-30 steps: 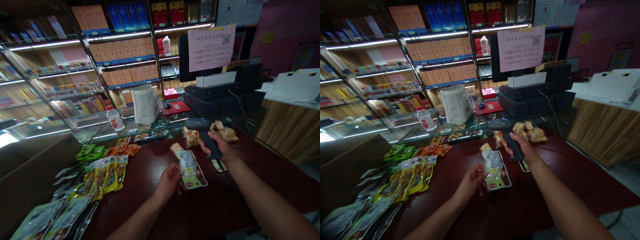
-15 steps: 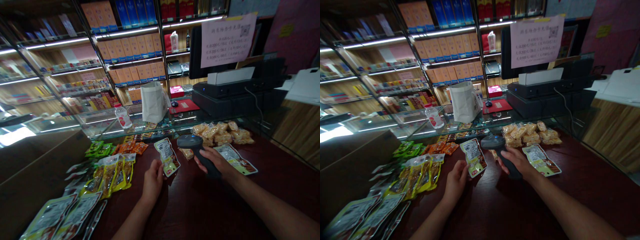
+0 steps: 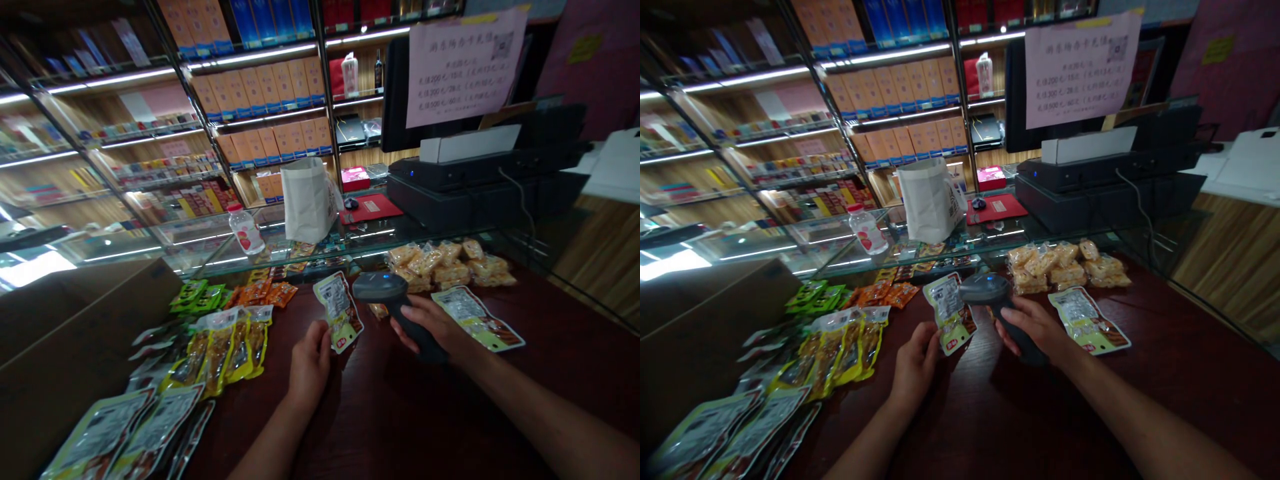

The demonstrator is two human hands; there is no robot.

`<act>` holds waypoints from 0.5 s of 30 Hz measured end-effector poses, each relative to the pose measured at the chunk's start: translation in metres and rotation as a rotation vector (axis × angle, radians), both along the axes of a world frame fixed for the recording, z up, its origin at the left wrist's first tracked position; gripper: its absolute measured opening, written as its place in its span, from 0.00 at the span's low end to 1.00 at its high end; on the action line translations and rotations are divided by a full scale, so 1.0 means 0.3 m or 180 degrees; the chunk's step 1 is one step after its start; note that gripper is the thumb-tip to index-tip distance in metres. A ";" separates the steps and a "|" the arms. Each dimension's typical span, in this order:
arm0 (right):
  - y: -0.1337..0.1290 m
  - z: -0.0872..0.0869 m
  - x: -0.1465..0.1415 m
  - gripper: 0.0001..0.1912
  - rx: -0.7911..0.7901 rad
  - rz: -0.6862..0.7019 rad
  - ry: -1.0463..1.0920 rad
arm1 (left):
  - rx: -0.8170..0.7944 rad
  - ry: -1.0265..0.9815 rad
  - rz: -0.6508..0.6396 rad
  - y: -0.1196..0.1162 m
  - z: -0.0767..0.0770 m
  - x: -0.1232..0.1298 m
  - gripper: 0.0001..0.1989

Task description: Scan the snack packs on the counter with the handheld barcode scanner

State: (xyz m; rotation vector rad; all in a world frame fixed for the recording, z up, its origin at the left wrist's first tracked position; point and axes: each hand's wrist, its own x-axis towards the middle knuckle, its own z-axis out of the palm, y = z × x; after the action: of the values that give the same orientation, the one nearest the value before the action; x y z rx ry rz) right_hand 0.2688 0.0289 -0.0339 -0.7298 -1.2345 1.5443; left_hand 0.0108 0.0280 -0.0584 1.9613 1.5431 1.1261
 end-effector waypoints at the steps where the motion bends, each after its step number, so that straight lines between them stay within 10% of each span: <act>1: -0.001 0.000 0.000 0.14 -0.0007 -0.0001 -0.0012 | -0.0002 -0.0007 0.0002 0.000 0.001 0.000 0.10; 15: -0.006 -0.001 -0.001 0.17 -0.0025 0.0108 -0.0104 | 0.0118 0.0062 -0.0029 -0.007 0.011 0.004 0.10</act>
State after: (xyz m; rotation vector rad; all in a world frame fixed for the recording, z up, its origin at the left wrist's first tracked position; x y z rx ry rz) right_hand 0.2684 0.0270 -0.0343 -0.7451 -1.2714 1.5711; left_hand 0.0120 0.0260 -0.0551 2.0070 1.5320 1.1430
